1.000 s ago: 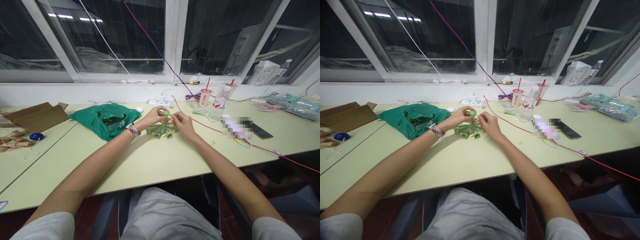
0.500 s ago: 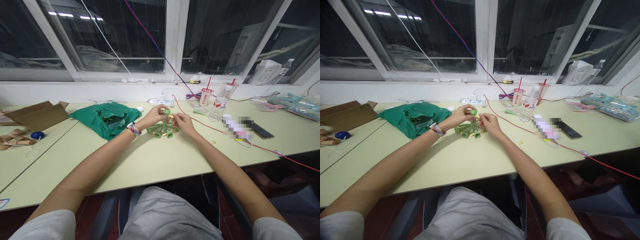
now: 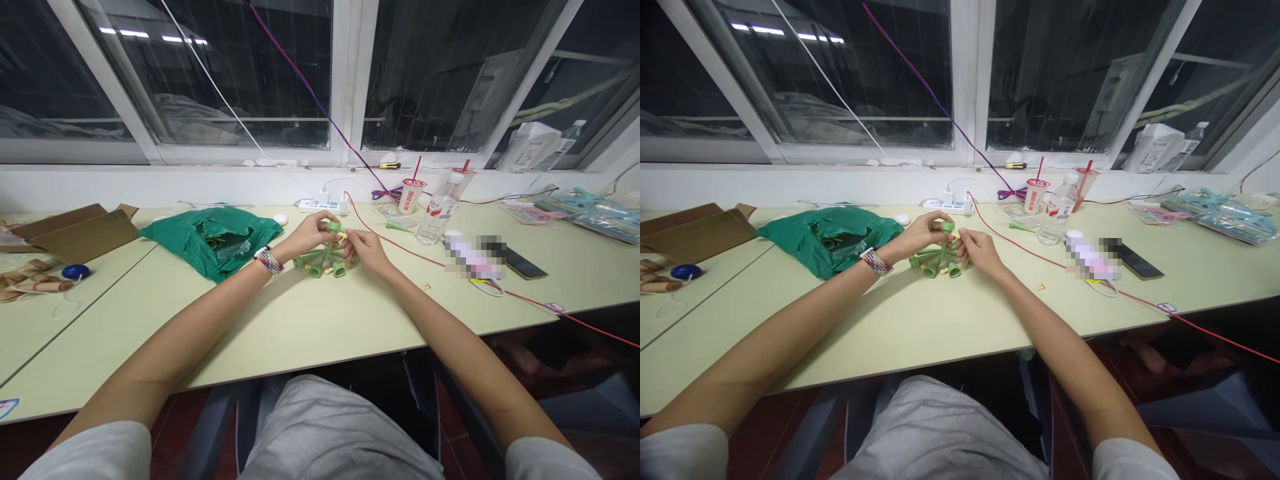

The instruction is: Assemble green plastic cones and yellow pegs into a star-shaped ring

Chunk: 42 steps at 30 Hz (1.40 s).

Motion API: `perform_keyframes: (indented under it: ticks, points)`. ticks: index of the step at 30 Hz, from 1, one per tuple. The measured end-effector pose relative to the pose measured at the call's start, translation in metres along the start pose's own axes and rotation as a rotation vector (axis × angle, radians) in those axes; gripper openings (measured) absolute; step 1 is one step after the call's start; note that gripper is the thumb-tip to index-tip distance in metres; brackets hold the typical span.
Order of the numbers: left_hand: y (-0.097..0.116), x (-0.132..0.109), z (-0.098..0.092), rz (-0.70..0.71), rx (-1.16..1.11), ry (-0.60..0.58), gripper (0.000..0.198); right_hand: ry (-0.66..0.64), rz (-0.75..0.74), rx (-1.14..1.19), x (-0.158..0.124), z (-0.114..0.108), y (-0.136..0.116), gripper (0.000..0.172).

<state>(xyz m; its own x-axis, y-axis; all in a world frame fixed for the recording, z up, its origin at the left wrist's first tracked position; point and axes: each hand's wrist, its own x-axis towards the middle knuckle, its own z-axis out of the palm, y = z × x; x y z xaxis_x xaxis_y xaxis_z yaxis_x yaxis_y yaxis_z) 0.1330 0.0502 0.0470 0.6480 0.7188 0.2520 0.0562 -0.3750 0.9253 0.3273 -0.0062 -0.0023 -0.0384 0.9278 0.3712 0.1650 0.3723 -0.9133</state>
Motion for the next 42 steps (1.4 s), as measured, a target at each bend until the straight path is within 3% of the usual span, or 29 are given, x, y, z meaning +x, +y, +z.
perform_keyframes:
  ticks: [5, 11, 17, 22, 24, 28, 30, 34, 36, 38, 40, 42]
  points:
    - [0.001, -0.002, 0.002, -0.019, -0.021, -0.012, 0.032, 0.025, -0.085, -0.030, -0.002, 0.000, -0.001, 0.056]
    - [0.014, -0.011, 0.013, 0.314, 0.336, 0.137, 0.035, 0.040, -0.007, 0.056, -0.003, 0.000, -0.007, 0.069]
    - [0.013, -0.009, 0.015, 0.108, 0.123, 0.029, 0.034, 0.033, -0.087, 0.025, -0.004, 0.000, -0.010, 0.062]
    - [0.014, -0.013, 0.019, 0.313, 0.332, 0.105, 0.036, -0.018, 0.079, 0.114, 0.001, 0.002, -0.006, 0.070]
    - [0.017, -0.014, 0.021, 0.269, 0.321, 0.114, 0.035, 0.013, 0.035, 0.081, -0.002, 0.002, -0.006, 0.068]
    - [0.020, -0.011, 0.024, -0.041, -0.015, 0.073, 0.030, 0.111, -0.192, -0.160, -0.010, 0.002, -0.007, 0.058]
    - [0.020, -0.011, 0.025, -0.077, -0.082, 0.061, 0.030, 0.139, -0.219, -0.210, -0.010, 0.002, -0.006, 0.060]
    - [0.017, -0.014, 0.023, 0.239, 0.333, 0.162, 0.029, 0.015, 0.028, 0.093, 0.000, 0.005, -0.001, 0.068]
    - [0.016, -0.017, 0.022, 0.381, 0.551, 0.104, 0.024, -0.034, 0.157, 0.211, 0.004, 0.006, 0.001, 0.070]
    - [0.015, -0.017, 0.022, 0.419, 0.620, 0.075, 0.022, -0.020, 0.175, 0.211, 0.004, 0.007, 0.002, 0.069]
    - [0.014, -0.016, 0.022, 0.342, 0.516, 0.150, 0.026, 0.028, 0.092, 0.128, 0.000, 0.007, 0.002, 0.064]
    - [0.014, -0.013, 0.024, 0.155, 0.261, 0.173, 0.030, 0.077, -0.025, 0.019, -0.006, 0.007, 0.000, 0.058]
